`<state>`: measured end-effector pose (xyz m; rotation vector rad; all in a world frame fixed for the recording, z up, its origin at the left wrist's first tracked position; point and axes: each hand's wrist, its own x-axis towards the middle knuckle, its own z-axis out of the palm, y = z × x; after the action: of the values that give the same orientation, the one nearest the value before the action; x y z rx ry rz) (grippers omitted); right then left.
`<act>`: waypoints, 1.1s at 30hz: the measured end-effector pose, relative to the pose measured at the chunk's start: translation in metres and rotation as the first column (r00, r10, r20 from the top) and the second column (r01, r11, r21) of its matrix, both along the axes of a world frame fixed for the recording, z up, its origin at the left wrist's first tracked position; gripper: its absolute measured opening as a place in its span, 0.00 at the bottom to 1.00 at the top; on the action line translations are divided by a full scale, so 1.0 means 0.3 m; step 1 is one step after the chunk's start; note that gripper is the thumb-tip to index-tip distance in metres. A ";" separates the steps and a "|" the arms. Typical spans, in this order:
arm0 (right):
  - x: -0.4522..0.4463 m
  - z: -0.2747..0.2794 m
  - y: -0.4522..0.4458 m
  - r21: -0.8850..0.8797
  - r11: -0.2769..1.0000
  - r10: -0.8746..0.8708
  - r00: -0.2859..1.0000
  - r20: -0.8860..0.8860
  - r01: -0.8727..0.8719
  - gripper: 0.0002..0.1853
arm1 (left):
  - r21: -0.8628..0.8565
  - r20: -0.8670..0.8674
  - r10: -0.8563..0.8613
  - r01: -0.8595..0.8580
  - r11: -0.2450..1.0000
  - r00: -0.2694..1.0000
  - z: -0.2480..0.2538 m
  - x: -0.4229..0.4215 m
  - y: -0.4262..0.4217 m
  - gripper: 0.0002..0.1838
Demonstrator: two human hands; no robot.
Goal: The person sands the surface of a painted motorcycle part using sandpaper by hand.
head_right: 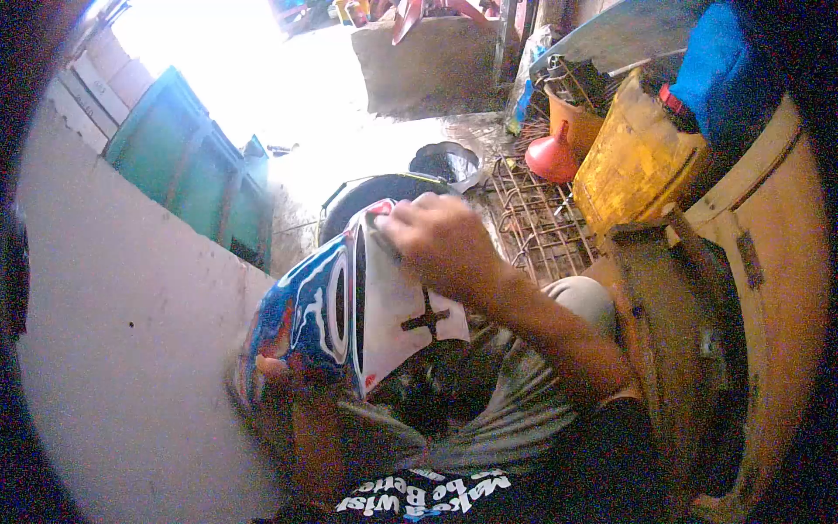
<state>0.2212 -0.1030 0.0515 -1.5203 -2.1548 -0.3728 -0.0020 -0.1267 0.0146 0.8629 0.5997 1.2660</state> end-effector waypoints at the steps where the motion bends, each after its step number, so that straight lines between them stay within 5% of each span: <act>1: -0.010 -0.008 -0.014 0.048 0.995 0.086 0.996 0.006 -0.087 0.10 | 0.004 -0.003 0.006 -0.006 1.000 1.000 0.003 -0.006 -0.001 0.51; 4: -0.159 -0.030 -0.109 0.209 0.819 0.564 0.817 -0.124 -0.534 0.12 | 0.032 -0.015 0.040 -0.039 0.999 0.999 0.007 0.001 -0.001 0.51; 6: -0.161 -0.013 -0.123 0.148 0.834 0.549 0.826 -0.127 -0.531 0.13 | 0.033 -0.047 0.061 -0.059 0.998 0.997 0.010 -0.009 -0.011 0.50; 9: -0.003 -0.007 0.005 0.090 0.995 0.056 0.997 -0.044 -0.052 0.14 | 0.036 -0.067 0.080 -0.078 0.996 0.995 0.021 0.003 0.002 0.50; 14: -0.179 -0.032 -0.140 0.166 0.880 0.463 0.881 -0.091 -0.446 0.17 | 0.067 -0.096 0.112 -0.106 0.992 0.989 0.031 0.008 0.007 0.50; 16: -0.157 -0.038 -0.117 0.113 0.917 0.392 0.917 -0.070 -0.383 0.18 | 0.068 -0.126 0.124 -0.117 0.991 0.984 0.041 0.017 0.023 0.49; 19: -0.006 -0.020 0.006 -0.006 0.999 0.037 0.999 -0.025 -0.037 0.18 | 0.071 -0.141 0.141 -0.132 0.989 0.980 0.041 0.016 0.007 0.49; 24: -0.197 0.015 -0.148 0.167 0.864 0.490 0.869 -0.062 -0.475 0.18 | 0.100 -0.176 0.181 -0.166 0.981 0.968 0.045 0.007 -0.004 0.49; 28: -0.014 -0.035 0.012 0.087 0.991 0.112 0.987 -0.119 -0.102 0.17 | 0.101 -0.208 0.208 -0.190 0.977 0.956 0.057 0.020 -0.004 0.49; 30: -0.047 -0.040 -0.023 0.039 0.984 0.177 0.984 -0.024 -0.176 0.17 | 0.110 -0.212 0.215 -0.195 0.975 0.953 0.058 0.022 -0.015 0.48; 33: -0.220 -0.046 -0.164 0.242 0.840 0.512 0.857 -0.055 -0.486 0.19 | 0.128 -0.235 0.240 -0.215 0.968 0.942 0.064 0.023 -0.004 0.48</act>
<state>0.1553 -0.1523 0.0377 -0.7901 -2.2275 -0.3153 0.0048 -0.1279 0.0339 1.0700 0.8612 1.4166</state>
